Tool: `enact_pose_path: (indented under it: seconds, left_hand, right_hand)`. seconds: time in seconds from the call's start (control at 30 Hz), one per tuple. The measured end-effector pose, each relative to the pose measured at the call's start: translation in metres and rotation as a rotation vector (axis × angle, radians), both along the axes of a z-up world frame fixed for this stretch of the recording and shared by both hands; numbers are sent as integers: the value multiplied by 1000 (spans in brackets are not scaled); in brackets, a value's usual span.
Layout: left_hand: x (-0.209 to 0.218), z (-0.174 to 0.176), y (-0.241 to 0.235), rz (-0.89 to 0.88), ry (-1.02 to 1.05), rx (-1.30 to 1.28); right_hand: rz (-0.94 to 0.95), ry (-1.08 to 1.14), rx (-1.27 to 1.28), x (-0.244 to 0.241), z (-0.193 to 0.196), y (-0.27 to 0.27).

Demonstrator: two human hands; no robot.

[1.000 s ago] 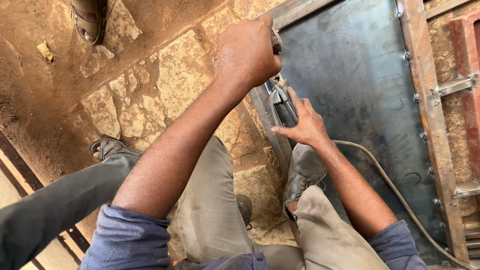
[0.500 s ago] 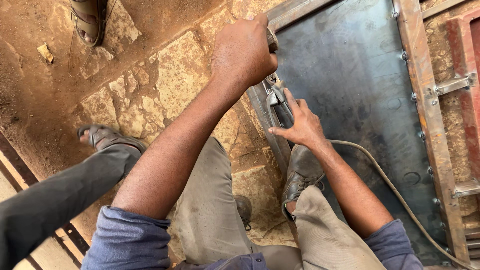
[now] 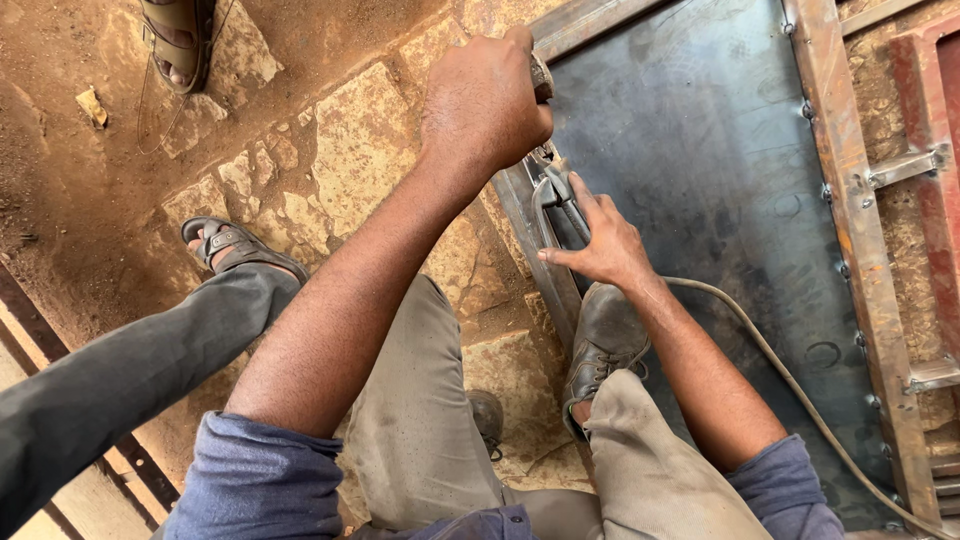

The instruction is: The person kneels on a tiled floor and uses a welding torch to join the corners and edges of a rectangular metal frame. The person holds the welding rod in one hand and the torch in the other, creating sparks as they weld the frame.

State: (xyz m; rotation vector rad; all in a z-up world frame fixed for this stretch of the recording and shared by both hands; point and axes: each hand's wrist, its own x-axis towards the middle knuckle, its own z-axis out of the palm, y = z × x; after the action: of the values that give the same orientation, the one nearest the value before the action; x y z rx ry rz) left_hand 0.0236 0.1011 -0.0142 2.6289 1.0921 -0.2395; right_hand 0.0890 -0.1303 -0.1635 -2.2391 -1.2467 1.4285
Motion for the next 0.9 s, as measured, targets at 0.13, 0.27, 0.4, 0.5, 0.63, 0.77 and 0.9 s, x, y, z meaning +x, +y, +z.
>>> enact_pose_path:
  seconds: [0.13, 0.27, 0.4, 0.5, 0.63, 0.77, 0.9]
  left_hand:
    - [-1, 2, 0, -5, -42, 25]
    - [-3, 2, -2, -5, -73, 45]
    - [-2, 1, -2, 5, -29, 25]
    - [-2, 0, -2, -4, -29, 33]
    - [-4, 0, -4, -3, -24, 34]
    - [-2, 0, -4, 19, -1, -3]
    - [-2, -1, -4, 1, -3, 29]
  right_hand:
    - [-13, 15, 8, 1, 0, 0]
    - [-17, 13, 19, 3, -1, 0]
    - [-58, 49, 2, 2, -3, -1]
    - [-62, 46, 18, 1, -5, 0]
    - [-156, 76, 140, -2, -8, -7]
    - [-174, 93, 163, -4, -13, -9]
    - [-174, 97, 110, -3, -14, -6]
